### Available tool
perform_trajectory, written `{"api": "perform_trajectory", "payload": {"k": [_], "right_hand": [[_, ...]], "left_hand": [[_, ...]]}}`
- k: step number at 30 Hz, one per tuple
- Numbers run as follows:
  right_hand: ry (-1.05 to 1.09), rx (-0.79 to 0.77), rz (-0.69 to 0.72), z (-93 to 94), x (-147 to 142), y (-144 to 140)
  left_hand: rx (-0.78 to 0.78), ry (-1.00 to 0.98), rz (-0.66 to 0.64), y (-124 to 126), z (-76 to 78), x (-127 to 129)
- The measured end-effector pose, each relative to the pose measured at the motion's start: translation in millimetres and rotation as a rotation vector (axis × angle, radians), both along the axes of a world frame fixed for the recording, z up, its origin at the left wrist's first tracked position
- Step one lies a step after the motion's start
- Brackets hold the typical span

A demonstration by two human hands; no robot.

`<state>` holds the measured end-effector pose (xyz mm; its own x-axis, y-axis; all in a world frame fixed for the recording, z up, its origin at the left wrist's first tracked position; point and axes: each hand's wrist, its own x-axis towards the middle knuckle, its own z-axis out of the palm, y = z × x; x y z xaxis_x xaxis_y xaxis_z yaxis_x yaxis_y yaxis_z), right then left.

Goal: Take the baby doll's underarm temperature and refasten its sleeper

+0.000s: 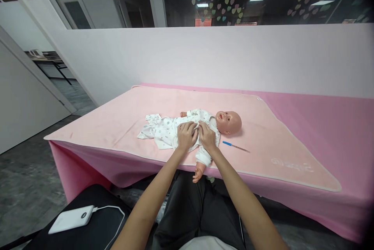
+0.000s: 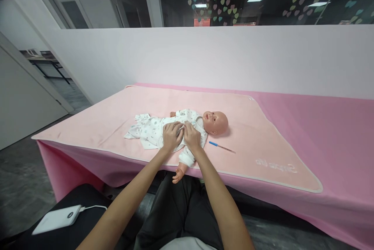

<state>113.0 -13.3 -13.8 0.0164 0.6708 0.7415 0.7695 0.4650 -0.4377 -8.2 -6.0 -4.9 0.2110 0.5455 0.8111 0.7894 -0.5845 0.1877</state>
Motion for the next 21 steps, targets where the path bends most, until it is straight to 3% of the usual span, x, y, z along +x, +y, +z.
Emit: {"api": "perform_trajectory", "payload": {"k": [5,21], "right_hand": [[0.0,-0.03,-0.055,-1.4,0.0,4.8],[0.033,0.027,-0.02,-0.9,0.8,4.3]], "left_hand": [[-0.005,0.033,0.014,1.0,-1.5,1.1],[0.046,0.004,0.014,2.1,-4.9,0.6]]}}
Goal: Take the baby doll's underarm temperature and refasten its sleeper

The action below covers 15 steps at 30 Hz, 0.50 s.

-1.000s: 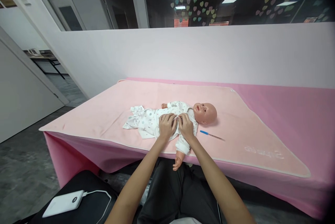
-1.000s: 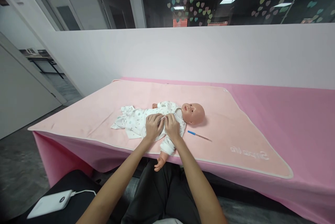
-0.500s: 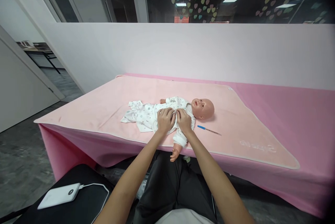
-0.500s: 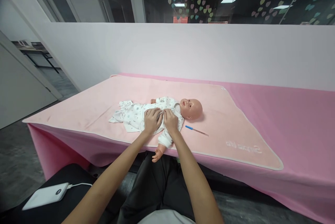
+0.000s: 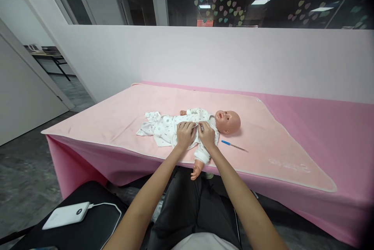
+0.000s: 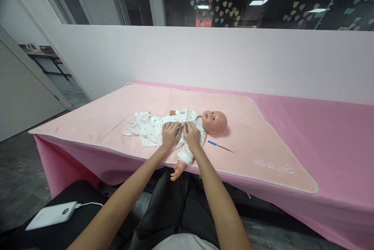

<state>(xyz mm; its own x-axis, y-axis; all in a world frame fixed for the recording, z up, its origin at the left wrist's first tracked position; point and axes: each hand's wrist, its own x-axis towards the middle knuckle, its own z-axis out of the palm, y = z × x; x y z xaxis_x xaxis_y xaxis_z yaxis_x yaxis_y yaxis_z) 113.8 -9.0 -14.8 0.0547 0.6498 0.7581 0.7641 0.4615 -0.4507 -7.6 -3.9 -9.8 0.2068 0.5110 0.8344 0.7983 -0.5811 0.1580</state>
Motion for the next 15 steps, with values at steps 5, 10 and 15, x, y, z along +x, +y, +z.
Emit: {"api": "perform_trajectory", "payload": {"k": [5,10,15], "right_hand": [[0.001,0.014,0.0,-0.6,0.3,1.1],[0.003,0.001,-0.009,-2.5,0.8,3.2],[0.016,-0.052,-0.018,-3.8,0.7,4.5]], "left_hand": [[-0.011,-0.006,0.006,-0.9,1.0,0.6],[-0.042,0.036,0.022,-0.6,2.4,3.2],[-0.07,0.085,0.047,-0.8,3.6,4.4]]}}
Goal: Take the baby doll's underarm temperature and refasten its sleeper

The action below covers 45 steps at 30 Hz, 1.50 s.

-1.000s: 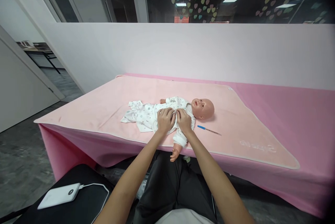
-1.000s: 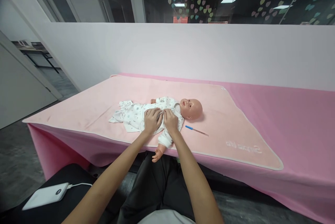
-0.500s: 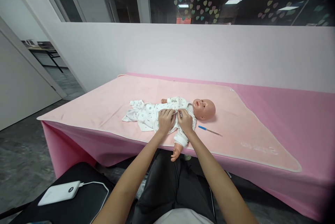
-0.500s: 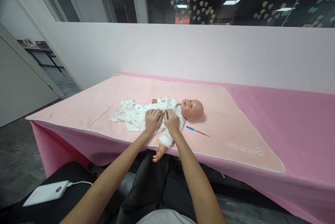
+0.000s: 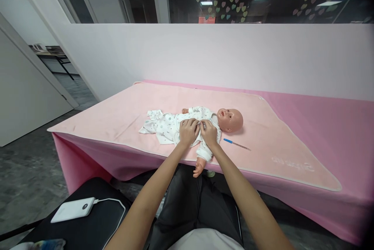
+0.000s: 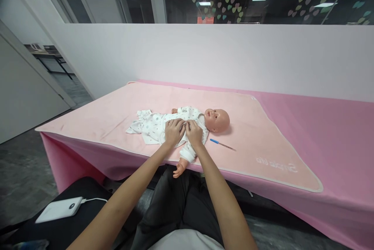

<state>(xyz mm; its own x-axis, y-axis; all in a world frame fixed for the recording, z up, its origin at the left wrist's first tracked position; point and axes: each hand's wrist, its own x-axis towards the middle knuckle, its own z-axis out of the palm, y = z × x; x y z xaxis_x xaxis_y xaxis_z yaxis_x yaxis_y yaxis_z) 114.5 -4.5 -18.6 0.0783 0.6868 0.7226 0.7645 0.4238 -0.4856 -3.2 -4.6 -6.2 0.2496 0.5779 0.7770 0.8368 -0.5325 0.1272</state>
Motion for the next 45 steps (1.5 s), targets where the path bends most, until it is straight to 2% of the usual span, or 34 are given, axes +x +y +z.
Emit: {"api": "perform_trajectory", "payload": {"k": [5,26,45], "right_hand": [[-0.031,-0.065,-0.01,2.0,1,-1],[-0.053,-0.109,-0.051,5.3,-5,0],[-0.035,-0.086,-0.073,14.1,-7,-3]], "left_hand": [[-0.008,-0.001,-0.002,0,-0.2,0],[-0.001,0.061,0.039,8,-6.9,1],[0.033,0.036,0.03,11,-8.1,2]]}}
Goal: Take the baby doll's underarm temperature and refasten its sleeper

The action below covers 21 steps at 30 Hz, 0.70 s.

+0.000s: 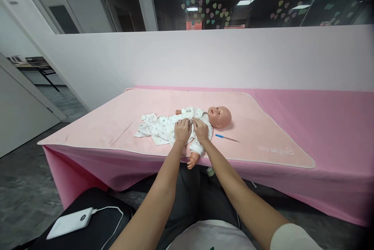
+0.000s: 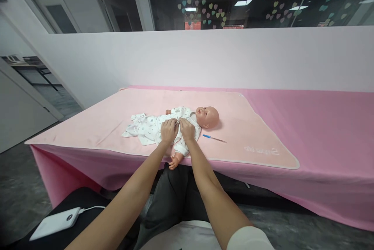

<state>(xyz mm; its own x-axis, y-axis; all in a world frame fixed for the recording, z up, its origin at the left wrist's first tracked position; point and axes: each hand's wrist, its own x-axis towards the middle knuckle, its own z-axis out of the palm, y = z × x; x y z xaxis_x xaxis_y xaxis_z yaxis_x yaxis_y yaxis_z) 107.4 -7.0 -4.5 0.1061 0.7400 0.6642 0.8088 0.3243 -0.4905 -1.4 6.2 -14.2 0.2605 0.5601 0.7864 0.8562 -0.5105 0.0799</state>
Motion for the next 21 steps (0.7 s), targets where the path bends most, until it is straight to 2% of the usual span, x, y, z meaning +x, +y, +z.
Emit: {"api": "perform_trajectory", "payload": {"k": [7,21], "right_hand": [[0.004,-0.014,-0.025,-2.0,1,0],[-0.007,0.072,-0.046,-18.9,5,9]], "left_hand": [[0.002,0.028,-0.015,1,-2.3,0],[0.03,0.102,-0.017,4,-4.5,0]]}}
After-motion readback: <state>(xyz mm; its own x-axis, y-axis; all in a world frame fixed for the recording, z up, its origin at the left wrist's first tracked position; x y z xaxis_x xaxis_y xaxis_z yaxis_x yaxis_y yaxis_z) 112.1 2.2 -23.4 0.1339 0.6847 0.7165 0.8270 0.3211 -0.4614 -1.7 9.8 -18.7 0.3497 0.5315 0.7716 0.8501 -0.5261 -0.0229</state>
